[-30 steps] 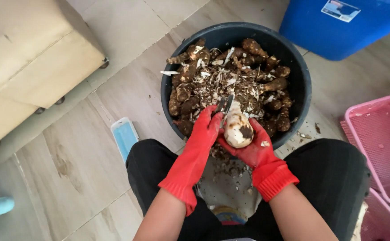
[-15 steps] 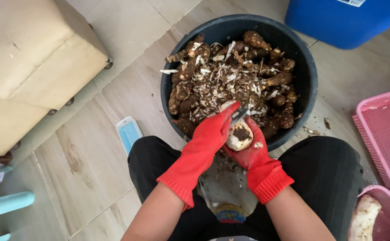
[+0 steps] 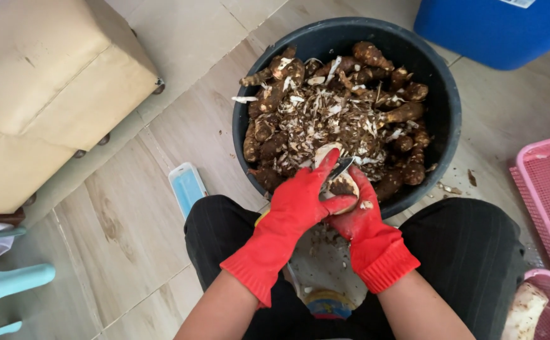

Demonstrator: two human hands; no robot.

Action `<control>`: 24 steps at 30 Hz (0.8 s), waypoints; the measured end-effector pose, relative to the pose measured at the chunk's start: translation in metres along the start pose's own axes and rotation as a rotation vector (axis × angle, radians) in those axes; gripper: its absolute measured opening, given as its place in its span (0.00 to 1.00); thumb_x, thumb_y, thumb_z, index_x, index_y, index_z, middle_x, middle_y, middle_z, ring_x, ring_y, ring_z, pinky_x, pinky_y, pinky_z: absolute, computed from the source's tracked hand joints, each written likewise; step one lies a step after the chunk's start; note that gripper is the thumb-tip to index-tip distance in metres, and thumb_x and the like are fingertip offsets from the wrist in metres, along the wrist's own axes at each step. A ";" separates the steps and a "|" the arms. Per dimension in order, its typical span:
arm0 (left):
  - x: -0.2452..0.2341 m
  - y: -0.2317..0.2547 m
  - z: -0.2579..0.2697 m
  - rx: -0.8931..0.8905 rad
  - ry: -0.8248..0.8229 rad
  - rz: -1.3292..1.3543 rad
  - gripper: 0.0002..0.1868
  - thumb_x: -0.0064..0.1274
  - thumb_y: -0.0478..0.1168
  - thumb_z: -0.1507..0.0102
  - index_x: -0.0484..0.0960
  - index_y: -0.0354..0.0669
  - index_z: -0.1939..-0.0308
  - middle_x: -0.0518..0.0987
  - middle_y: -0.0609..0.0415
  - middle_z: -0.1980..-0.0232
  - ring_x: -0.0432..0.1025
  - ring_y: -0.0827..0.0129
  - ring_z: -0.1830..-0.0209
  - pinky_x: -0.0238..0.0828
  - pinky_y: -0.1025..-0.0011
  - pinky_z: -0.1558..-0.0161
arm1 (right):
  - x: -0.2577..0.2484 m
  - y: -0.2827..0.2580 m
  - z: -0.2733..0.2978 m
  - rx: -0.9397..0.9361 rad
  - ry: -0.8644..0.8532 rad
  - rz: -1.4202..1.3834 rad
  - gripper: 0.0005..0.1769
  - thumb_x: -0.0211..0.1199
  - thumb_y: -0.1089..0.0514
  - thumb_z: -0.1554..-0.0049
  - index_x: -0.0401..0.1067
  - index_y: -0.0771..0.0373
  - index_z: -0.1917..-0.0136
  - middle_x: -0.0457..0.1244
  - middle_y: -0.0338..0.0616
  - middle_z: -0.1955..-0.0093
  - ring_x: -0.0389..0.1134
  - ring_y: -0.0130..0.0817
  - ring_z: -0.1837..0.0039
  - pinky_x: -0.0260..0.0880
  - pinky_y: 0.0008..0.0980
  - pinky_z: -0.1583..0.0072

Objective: The person sits on the floor and uses a peeler to remove the skin from yams. They hold the yam in one hand and the peeler in the other, scraping off the outer layer into a large black bowl filled with yams and peels.

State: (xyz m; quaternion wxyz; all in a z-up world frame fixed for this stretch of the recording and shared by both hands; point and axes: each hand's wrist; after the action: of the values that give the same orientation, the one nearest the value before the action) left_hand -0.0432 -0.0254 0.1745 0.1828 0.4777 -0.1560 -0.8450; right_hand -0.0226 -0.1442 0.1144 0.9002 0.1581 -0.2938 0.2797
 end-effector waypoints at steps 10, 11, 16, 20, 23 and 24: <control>0.012 0.000 0.009 -0.046 0.008 0.052 0.46 0.41 0.71 0.37 0.39 0.77 0.19 0.71 0.40 0.37 0.71 0.39 0.38 0.72 0.49 0.40 | -0.005 0.009 -0.003 -0.073 0.024 0.025 0.18 0.67 0.45 0.45 0.77 0.59 0.48 0.71 0.51 0.48 0.72 0.50 0.48 0.69 0.54 0.38; 0.014 0.000 0.009 -0.058 0.007 0.042 0.44 0.39 0.70 0.36 0.39 0.77 0.19 0.71 0.39 0.37 0.71 0.39 0.38 0.71 0.49 0.40 | -0.004 0.010 -0.003 -0.077 0.022 0.026 0.18 0.67 0.45 0.45 0.77 0.59 0.49 0.71 0.50 0.49 0.72 0.49 0.49 0.70 0.53 0.38; 0.022 -0.003 0.009 -0.083 0.030 0.038 0.42 0.36 0.69 0.34 0.40 0.75 0.19 0.70 0.37 0.35 0.70 0.38 0.36 0.70 0.48 0.39 | -0.002 0.016 -0.003 -0.091 0.016 0.030 0.15 0.67 0.46 0.44 0.77 0.57 0.52 0.72 0.48 0.54 0.73 0.44 0.52 0.73 0.47 0.40; 0.029 -0.009 0.007 -0.085 0.074 0.020 0.41 0.35 0.70 0.34 0.40 0.78 0.19 0.72 0.38 0.38 0.73 0.39 0.39 0.72 0.49 0.42 | -0.001 0.017 -0.006 -0.100 0.010 0.039 0.14 0.67 0.46 0.43 0.77 0.57 0.53 0.72 0.47 0.58 0.74 0.41 0.56 0.75 0.42 0.42; 0.031 -0.009 0.010 -0.085 0.080 0.012 0.40 0.34 0.70 0.34 0.40 0.78 0.19 0.74 0.39 0.41 0.73 0.39 0.41 0.73 0.49 0.43 | -0.004 0.018 -0.006 -0.100 -0.002 0.049 0.15 0.65 0.46 0.42 0.76 0.58 0.51 0.71 0.48 0.57 0.73 0.41 0.55 0.75 0.42 0.43; 0.030 -0.008 0.010 -0.087 0.089 0.003 0.40 0.33 0.69 0.33 0.41 0.77 0.19 0.75 0.39 0.42 0.74 0.40 0.42 0.74 0.49 0.43 | -0.004 0.018 -0.006 -0.101 -0.017 0.055 0.15 0.65 0.46 0.41 0.75 0.58 0.49 0.71 0.49 0.56 0.73 0.40 0.53 0.74 0.42 0.42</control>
State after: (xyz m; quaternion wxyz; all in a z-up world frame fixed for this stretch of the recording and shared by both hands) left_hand -0.0672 -0.0309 0.1534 0.2114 0.5060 -0.1116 -0.8288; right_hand -0.0330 -0.1286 0.1097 0.8965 0.1067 -0.3196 0.2876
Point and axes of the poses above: each hand's wrist, its own z-axis away from the middle knuckle, its own x-axis out of the palm, y = z × x
